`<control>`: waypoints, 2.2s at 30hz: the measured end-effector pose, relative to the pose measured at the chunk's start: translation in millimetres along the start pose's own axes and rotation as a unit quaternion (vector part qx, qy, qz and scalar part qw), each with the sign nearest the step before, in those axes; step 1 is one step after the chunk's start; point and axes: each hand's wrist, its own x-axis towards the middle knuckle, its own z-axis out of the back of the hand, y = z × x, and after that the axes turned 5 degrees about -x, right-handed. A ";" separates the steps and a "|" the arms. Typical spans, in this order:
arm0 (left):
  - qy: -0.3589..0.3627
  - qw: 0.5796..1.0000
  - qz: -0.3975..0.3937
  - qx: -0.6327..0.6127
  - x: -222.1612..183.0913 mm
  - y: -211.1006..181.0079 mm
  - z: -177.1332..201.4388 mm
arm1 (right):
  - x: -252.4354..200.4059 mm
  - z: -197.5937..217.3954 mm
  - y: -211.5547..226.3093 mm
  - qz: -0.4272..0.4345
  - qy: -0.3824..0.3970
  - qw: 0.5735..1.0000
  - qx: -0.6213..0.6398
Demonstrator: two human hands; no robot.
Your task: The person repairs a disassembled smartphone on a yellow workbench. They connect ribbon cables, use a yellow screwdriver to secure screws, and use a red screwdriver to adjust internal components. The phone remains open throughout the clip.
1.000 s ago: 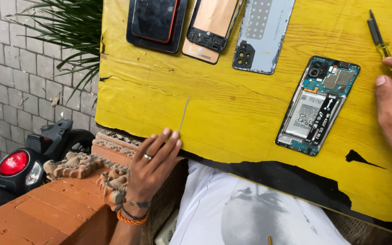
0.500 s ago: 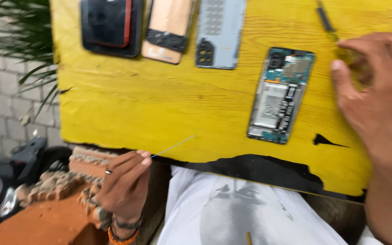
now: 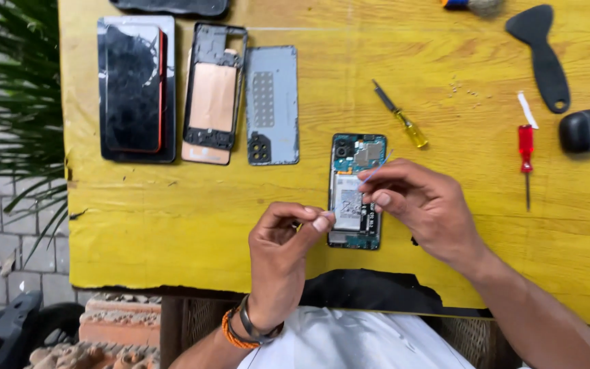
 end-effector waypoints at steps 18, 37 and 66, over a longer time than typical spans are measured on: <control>0.241 0.849 -0.247 0.400 23.5 -24.0 -7.1 | -8.7 34.9 5.1 0.059 -0.155 0.986 0.035; 0.483 0.413 -0.362 0.682 193.2 3.1 -78.6 | 7.0 78.0 16.0 0.126 -0.342 0.931 0.028; 0.500 0.549 -0.524 0.416 93.7 -30.4 -31.7 | 16.5 35.5 4.8 -0.146 0.051 0.988 -0.019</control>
